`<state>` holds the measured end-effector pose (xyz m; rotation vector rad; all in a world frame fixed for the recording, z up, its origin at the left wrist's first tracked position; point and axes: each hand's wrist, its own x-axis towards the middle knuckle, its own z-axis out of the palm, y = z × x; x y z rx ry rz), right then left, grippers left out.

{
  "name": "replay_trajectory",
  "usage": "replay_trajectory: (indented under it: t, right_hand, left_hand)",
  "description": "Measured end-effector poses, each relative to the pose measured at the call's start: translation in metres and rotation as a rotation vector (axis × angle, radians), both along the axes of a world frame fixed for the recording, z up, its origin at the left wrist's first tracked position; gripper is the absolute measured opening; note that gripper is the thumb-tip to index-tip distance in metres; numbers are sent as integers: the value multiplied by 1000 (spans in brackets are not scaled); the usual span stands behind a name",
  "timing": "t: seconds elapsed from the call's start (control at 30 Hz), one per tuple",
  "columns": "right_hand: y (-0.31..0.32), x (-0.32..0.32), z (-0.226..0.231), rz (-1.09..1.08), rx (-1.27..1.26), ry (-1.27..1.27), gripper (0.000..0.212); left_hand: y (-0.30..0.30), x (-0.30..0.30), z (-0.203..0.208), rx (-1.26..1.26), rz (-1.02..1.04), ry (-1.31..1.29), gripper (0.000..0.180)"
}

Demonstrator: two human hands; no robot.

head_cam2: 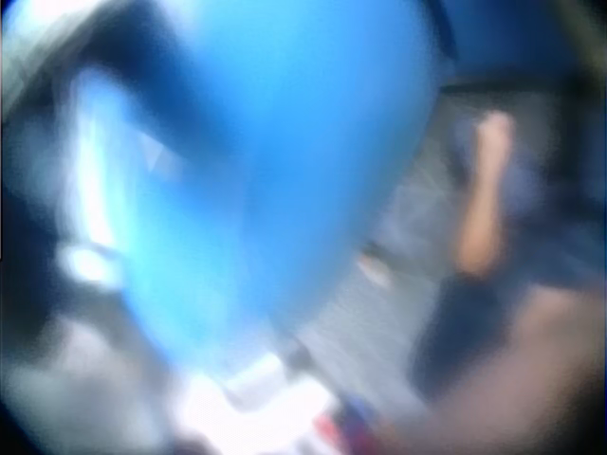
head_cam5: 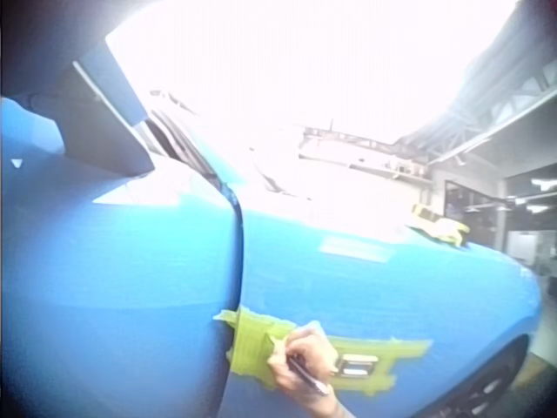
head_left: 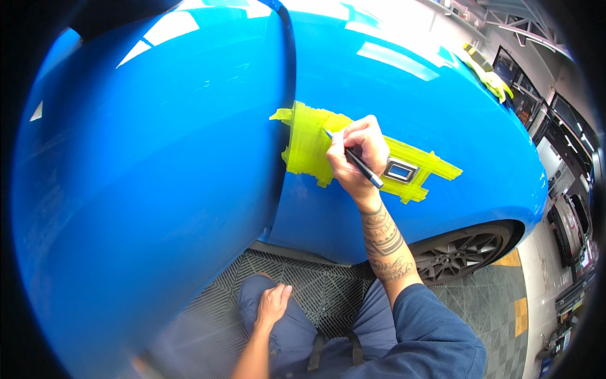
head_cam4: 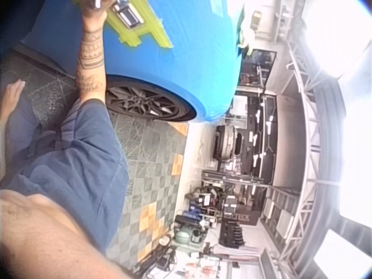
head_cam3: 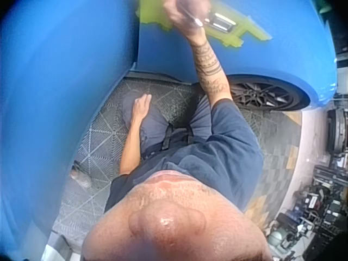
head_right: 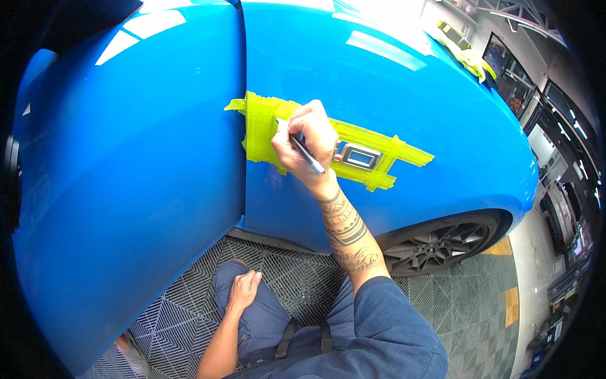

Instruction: The person applies strips of yellow masking tape around a badge on the side of a blue car. They then use a black marker to draw lines on the tape.

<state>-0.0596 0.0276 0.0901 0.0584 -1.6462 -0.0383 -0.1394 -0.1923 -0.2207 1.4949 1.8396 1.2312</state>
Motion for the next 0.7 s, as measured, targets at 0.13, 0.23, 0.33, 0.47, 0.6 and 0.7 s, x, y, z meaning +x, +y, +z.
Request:
replay_trajectory:
  t: [0.13, 0.23, 0.33, 0.47, 0.6, 0.7]
  right_hand:
    - [3, -1, -1, 15, 3, 48, 26]
    - [4, 2, -1, -14, 12, 29, 26]
    - [2, 4, -2, -33, 1, 6, 26]
    - [4, 5, -2, -39, 24, 16, 26]
    - [3, 5, -5, -13, -30, 56, 26]
    - [5, 5, -3, -29, 29, 22, 25]
  left_hand:
    - [0, -1, -1, -3, -6, 1, 37]
    - [3, 4, -3, -7, -2, -7, 37]
    - [4, 5, -4, 0, -4, 0, 37]
    - [4, 5, -3, -6, -7, 1, 37]
    - [4, 5, -1, -19, -4, -10, 37]
    - [4, 5, -3, -18, -3, 2, 36]
